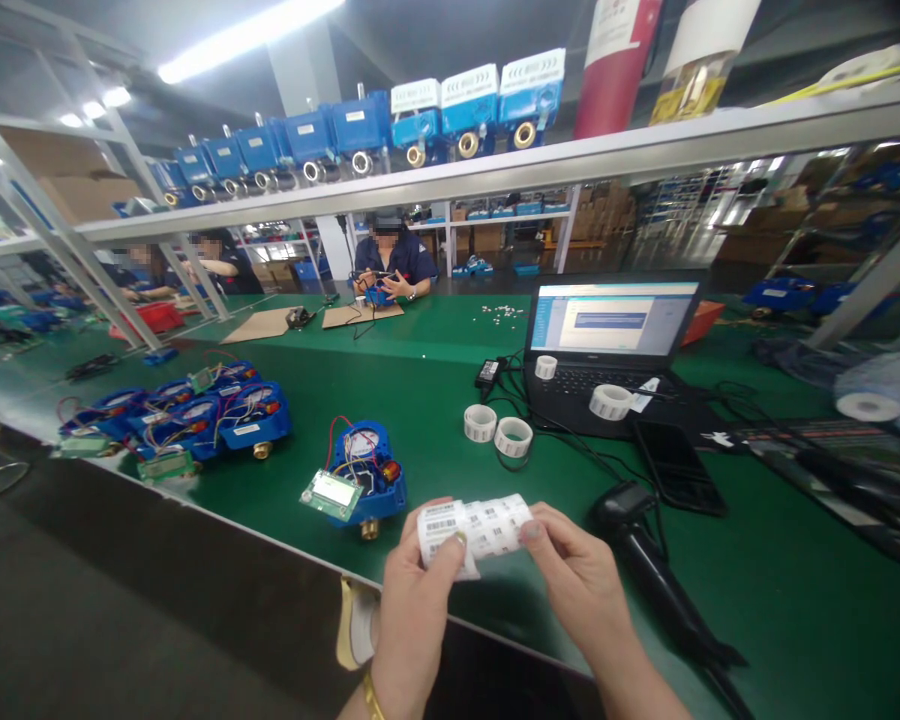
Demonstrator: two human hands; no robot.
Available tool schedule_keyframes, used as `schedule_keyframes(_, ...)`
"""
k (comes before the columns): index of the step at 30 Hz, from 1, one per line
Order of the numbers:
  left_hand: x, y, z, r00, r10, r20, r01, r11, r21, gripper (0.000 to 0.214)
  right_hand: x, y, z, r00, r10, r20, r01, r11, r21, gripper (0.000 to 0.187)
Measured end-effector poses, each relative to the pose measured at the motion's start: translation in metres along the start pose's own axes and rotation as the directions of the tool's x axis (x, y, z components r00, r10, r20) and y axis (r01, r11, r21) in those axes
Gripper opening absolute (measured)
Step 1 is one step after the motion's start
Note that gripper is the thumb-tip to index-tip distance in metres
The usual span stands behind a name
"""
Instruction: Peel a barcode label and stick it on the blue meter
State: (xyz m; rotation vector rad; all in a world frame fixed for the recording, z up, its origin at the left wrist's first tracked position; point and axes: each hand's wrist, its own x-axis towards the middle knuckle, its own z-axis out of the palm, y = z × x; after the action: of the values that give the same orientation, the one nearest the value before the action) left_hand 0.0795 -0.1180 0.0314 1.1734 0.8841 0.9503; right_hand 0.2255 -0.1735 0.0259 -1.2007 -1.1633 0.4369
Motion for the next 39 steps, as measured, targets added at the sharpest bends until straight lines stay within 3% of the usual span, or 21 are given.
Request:
schedule_keyframes(10, 0.000, -0.004, -0.004, 0.998, -0.030, -0.047, 0.027, 0.997, -0.066, 0.051, -0.001, 0.004, -0.003, 0.997, 0.020, -0.074, -0.019, 1.000, 0.011, 0.031)
schedule_keyframes(16, 0.001, -0.006, -0.003, 0.999, -0.022, -0.039, 0.019, 0.998, -0.061, 0.045, -0.001, 0.000, -0.005, 0.995, 0.041, 0.089, -0.041, 0.999, -0.002, 0.024)
schedule_keyframes(27, 0.002, 0.002, -0.002, 0.995, -0.041, -0.094, 0.029, 0.993, -0.117, 0.057, 0.001, 0.001, -0.010, 0.998, 0.049, 0.048, -0.048, 0.999, -0.015, 0.024)
schedule_keyframes(33, 0.003, 0.000, -0.004, 0.998, -0.024, -0.058, 0.019, 0.996, -0.085, 0.052, 0.002, 0.000, -0.007, 0.991, 0.045, 0.126, -0.041, 0.998, -0.040, 0.023)
schedule_keyframes(39, 0.003, 0.007, -0.002, 0.996, -0.037, -0.083, 0.029, 0.994, -0.103, 0.057, 0.002, -0.003, -0.008, 0.994, 0.070, 0.087, -0.063, 0.995, -0.081, 0.027)
